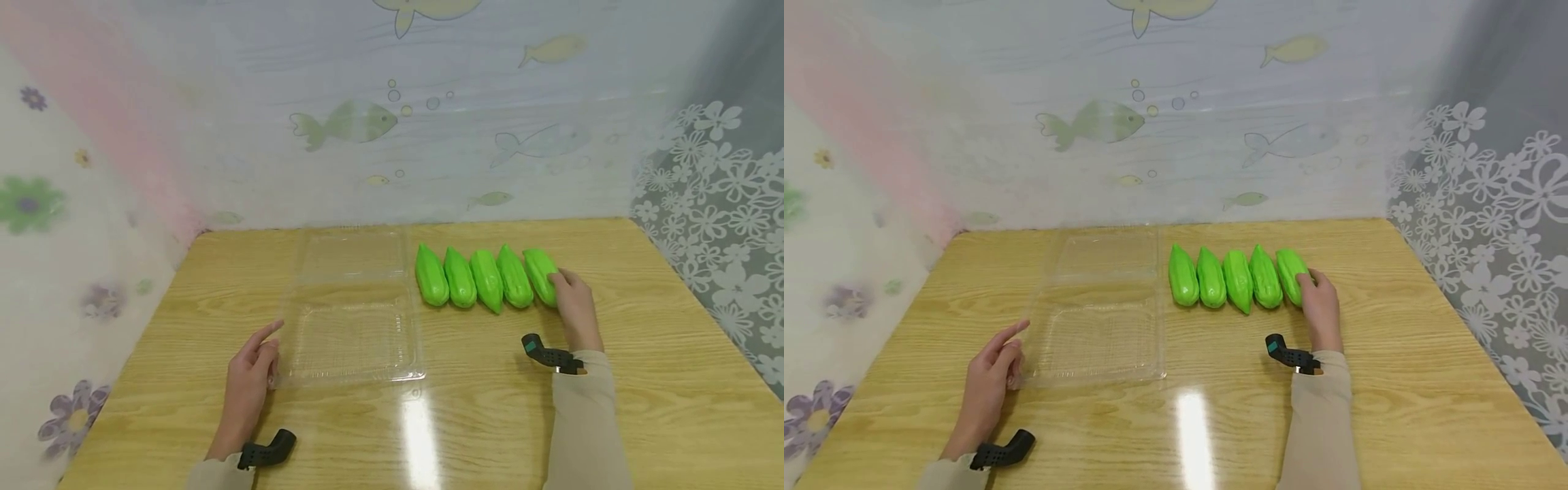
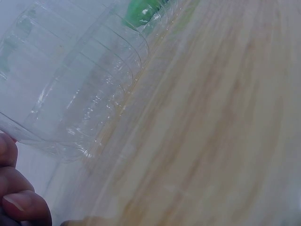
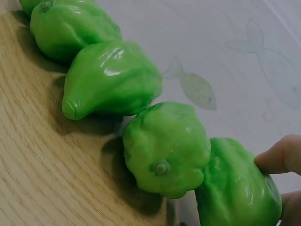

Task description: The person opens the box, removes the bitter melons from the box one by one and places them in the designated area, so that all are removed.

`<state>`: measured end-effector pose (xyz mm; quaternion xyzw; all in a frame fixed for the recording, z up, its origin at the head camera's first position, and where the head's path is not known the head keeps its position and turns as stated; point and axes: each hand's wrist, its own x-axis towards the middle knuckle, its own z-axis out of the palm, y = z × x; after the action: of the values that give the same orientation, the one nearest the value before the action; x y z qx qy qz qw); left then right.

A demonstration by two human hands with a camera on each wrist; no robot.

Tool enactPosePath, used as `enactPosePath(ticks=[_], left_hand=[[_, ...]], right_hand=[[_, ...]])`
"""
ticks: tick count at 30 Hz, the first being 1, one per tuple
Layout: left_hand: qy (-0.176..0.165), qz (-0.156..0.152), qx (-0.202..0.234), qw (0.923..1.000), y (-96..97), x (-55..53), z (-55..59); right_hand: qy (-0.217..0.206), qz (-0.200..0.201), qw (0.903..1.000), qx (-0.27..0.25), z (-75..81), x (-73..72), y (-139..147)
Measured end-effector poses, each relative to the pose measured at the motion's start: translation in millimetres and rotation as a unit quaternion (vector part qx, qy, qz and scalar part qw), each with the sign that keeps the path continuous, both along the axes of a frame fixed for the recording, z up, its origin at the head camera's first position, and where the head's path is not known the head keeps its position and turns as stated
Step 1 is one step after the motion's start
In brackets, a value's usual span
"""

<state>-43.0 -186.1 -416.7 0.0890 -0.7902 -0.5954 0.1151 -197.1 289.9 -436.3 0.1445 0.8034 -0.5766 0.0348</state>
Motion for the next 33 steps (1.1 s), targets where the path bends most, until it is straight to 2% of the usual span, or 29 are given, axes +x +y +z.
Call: enactPosePath(ticks=[4,7,10,17,20,22,24,27,30,33], left_hand=[[0.012,-0.008,-0.003,0.9999,4.9,3.5,10.2],[0.016,-0.009,-0.010,0.9998,7.1,4.8,14.1],[0.020,-0.013,-0.016,0.9996,7.4,5.2,15.3],[0.018,-0.010,-0.014,0.9997,7.3,5.1,13.9],[0.016,-0.008,-0.013,0.9997,6.5,4.9,12.1],[0.014,-0.007,-0.011,0.9998,5.9,4.6,11.1],[0.011,-0.002,-0.007,0.9999,5.6,4.3,10.5],[0.011,-0.001,-0.003,0.9999,5.3,4.2,10.5],[0.009,-0.003,0.000,1.0000,4.0,4.0,8.8],[0.001,-0.004,0.004,1.0000,0.8,2.7,4.7]], right_hand=[[-0.002,-0.009,0.9997,0.021,-34.4,-19.4,14],[-0.002,-0.009,0.9997,0.023,-44.4,-24.8,19],[0.002,-0.006,0.9999,0.012,-35.3,-19.1,14],[0.005,0.006,0.9999,-0.009,10.0,9.7,-9],[0.007,0.009,0.9999,-0.002,9.8,9.5,-8],[0.011,0.010,0.9999,0.009,-6.2,-0.3,0],[0.015,0.009,0.9998,0.007,-10.8,-3.3,2],[0.014,0.005,0.9999,0.004,-5.6,-0.1,0],[0.005,0.001,1.0000,-0.003,14.6,11.2,-9],[0.002,-0.005,1.0000,-0.001,17.5,12.0,-10]])
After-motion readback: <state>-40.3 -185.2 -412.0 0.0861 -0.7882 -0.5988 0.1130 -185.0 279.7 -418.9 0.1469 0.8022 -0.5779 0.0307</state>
